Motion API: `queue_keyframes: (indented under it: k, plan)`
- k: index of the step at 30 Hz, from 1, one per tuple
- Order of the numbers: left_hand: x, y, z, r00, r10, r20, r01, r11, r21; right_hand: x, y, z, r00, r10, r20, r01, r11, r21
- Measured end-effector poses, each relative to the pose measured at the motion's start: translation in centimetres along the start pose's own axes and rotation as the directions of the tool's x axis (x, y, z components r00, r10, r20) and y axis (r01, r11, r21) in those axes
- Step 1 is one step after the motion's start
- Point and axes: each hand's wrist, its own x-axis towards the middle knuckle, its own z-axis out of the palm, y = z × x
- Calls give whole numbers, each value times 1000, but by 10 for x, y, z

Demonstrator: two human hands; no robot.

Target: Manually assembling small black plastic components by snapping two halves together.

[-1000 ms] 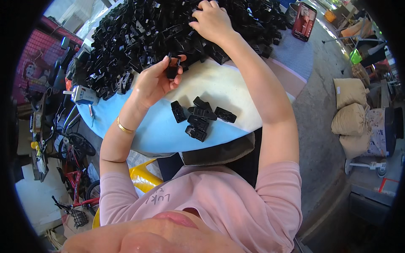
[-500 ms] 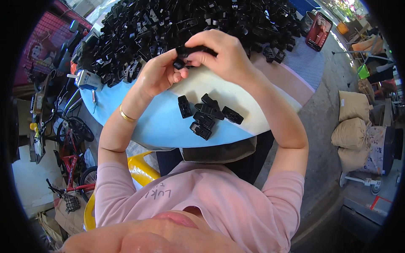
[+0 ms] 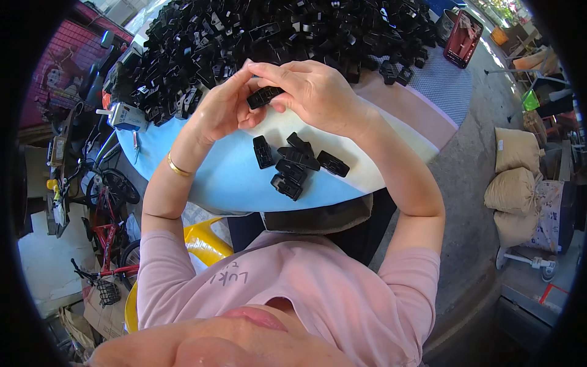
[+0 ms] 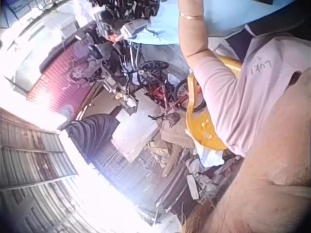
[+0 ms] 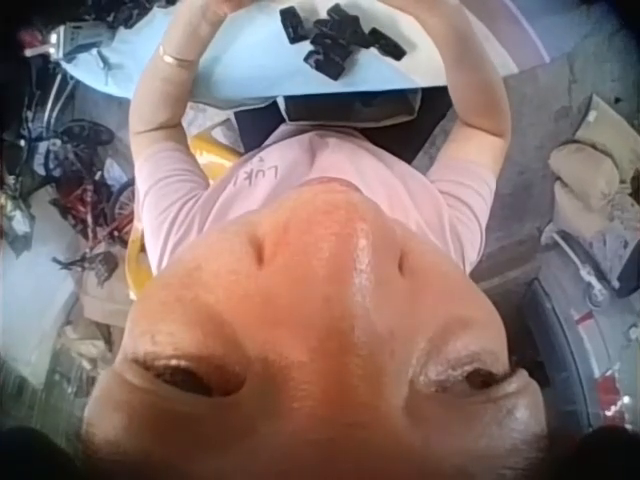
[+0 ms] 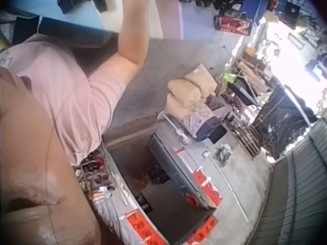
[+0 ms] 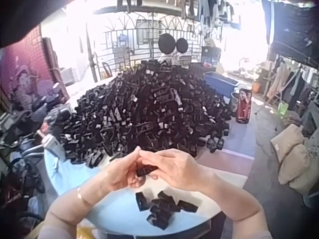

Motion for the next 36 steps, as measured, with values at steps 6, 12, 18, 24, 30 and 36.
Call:
queue_keyframes:
  k: [6, 12, 18, 24, 30, 36]
  plan:
    - [1, -4, 3, 989, 141, 49, -149, 918, 366, -5, 2, 7, 994, 90, -55, -85, 994, 75]
    - [-6, -3, 3, 983, 173, 57, -182, 948, 261, 3, 1, -18, 979, 204, 9, -196, 928, 317]
    - [-3, -35, 26, 779, 394, 487, -560, 88, 824, -22, 92, -38, 757, 551, -351, -613, 785, -89]
    - [-15, -39, 29, 761, 408, 505, -577, 69, 814, -24, 105, -26, 686, 699, -202, -685, 526, -505]
    - [-29, -7, 7, 853, 501, 146, -19, -250, 968, -31, 106, -35, 708, 649, -279, -686, 537, -491]
    - [-21, -25, -4, 876, 450, 174, 23, -400, 916, -15, 85, -29, 642, 709, -294, -674, 704, 225]
